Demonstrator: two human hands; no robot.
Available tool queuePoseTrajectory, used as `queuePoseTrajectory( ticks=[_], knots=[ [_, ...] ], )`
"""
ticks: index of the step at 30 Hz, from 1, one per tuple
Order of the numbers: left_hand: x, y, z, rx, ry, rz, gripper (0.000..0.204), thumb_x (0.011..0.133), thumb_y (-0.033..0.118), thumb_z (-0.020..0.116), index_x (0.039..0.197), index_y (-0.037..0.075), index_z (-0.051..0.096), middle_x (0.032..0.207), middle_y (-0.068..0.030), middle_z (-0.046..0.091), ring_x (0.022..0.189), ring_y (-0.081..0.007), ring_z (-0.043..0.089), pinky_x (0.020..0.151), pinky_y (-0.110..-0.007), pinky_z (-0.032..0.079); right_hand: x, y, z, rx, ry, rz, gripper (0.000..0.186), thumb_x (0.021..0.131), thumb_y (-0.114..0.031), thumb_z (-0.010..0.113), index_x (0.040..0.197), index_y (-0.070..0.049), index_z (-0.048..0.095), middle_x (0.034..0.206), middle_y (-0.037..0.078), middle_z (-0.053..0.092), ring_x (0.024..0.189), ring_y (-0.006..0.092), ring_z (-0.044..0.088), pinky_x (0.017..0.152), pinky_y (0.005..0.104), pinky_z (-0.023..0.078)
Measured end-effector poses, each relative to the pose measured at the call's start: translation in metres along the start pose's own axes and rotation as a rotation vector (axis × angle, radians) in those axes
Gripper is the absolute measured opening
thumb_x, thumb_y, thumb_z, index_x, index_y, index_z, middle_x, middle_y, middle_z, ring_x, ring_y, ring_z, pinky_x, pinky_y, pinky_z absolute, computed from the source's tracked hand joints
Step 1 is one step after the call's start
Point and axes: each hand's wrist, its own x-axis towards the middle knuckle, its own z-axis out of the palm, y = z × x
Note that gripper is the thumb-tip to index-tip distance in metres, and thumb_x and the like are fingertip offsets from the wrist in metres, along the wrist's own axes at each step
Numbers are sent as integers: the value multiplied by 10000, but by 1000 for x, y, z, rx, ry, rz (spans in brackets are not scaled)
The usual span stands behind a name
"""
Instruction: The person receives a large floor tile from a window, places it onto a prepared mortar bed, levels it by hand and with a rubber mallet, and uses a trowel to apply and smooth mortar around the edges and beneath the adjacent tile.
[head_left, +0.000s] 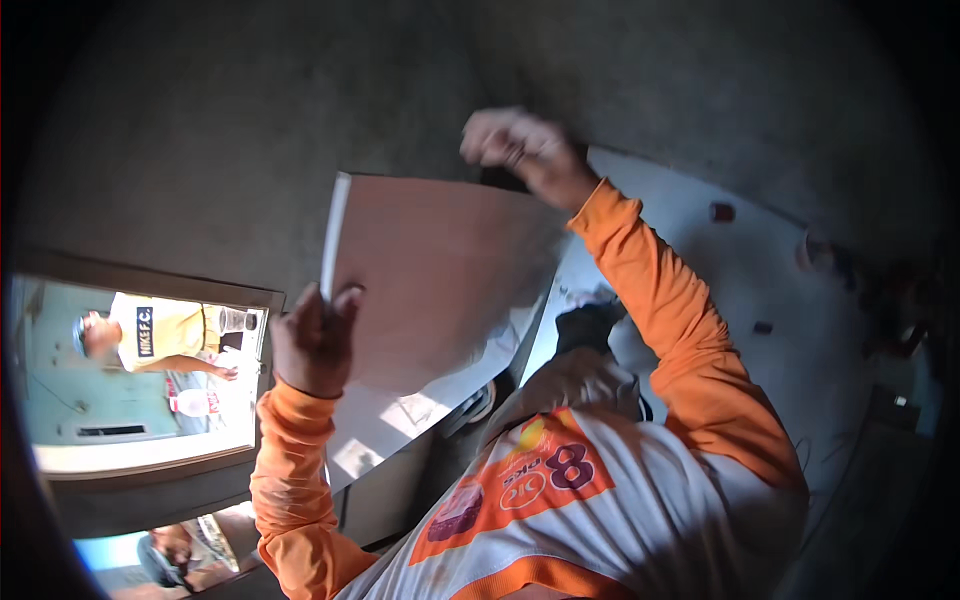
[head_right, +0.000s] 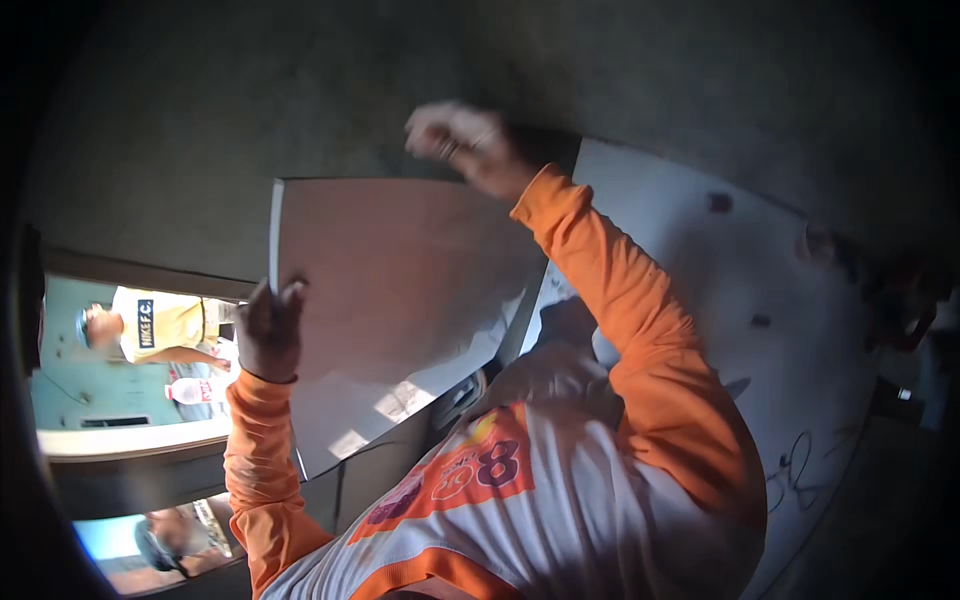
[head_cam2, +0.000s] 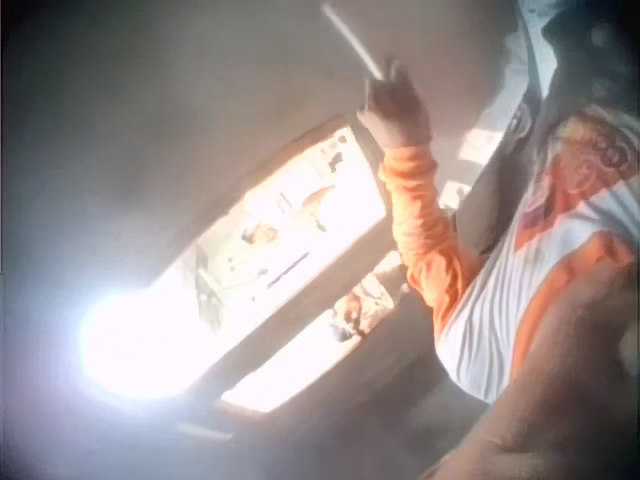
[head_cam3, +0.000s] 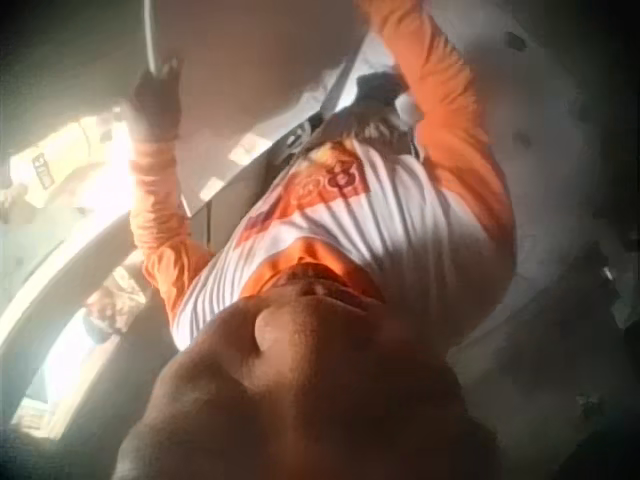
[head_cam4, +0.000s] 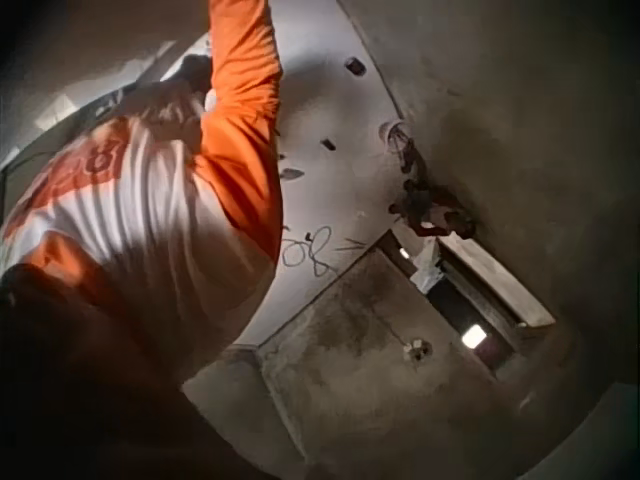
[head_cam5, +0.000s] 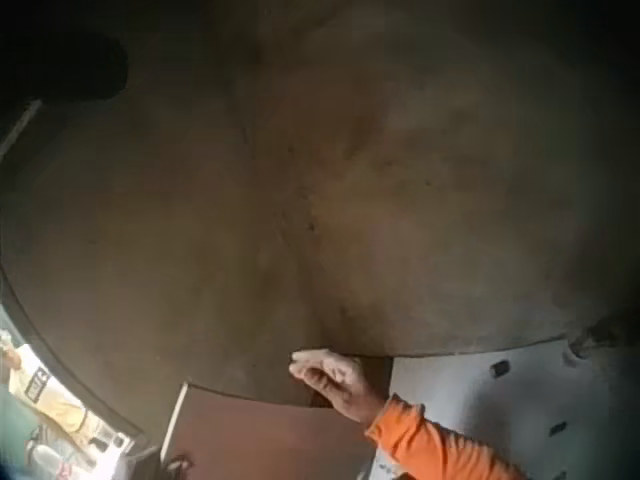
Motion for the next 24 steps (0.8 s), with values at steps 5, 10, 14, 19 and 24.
queuePoseTrajectory(
  ticks=[5, 10, 14, 19, 24],
  knots=[
    [36, 3, 2, 97, 3, -8, 194, 883, 179, 610, 811, -1, 615, 513, -66, 473, 437, -111, 376, 440, -264, 344, -187, 172, -33, 314, 759, 1080, 252, 871, -357, 563, 819, -115, 610, 728, 7, 587, 639, 119, 538, 576, 279, 426],
    [65, 1, 13, 294, -59, -107, 231, 896, 207, 590, 800, -3, 602, 523, -83, 456, 458, -109, 383, 450, -277, 343, -304, 220, 91, 914, 676, 1640, 322, 874, -407, 538, 949, -96, 572, 898, 44, 553, 802, 154, 513, 698, 310, 411],
    [86, -2, 28, 228, 41, -173, 285, 914, 246, 570, 802, -15, 583, 552, -9, 431, 533, -75, 330, 487, -249, 299, -303, 246, 149, 1268, 771, 1660, 407, 877, -448, 518, 1053, -81, 541, 1033, 74, 526, 933, 181, 493, 795, 335, 398],
    [125, -15, 38, 215, 81, -354, 336, 936, 286, 533, 836, -31, 583, 600, 55, 371, 568, -59, 293, 512, -226, 258, -278, 287, 152, 1477, 1010, 1607, 530, 881, -498, 493, 1183, -62, 503, 1202, 111, 491, 1096, 216, 467, 917, 366, 383],
    [159, -84, 137, -6, 326, -335, 405, 942, 362, 509, 940, -26, 626, 675, 4, 575, 616, -84, 478, 571, -230, 388, -267, 357, 90, 1457, 1315, 1518, 644, 878, -547, 476, 1276, -41, 478, 1321, 142, 476, 1206, 246, 460, 999, 389, 380]
  ],
)
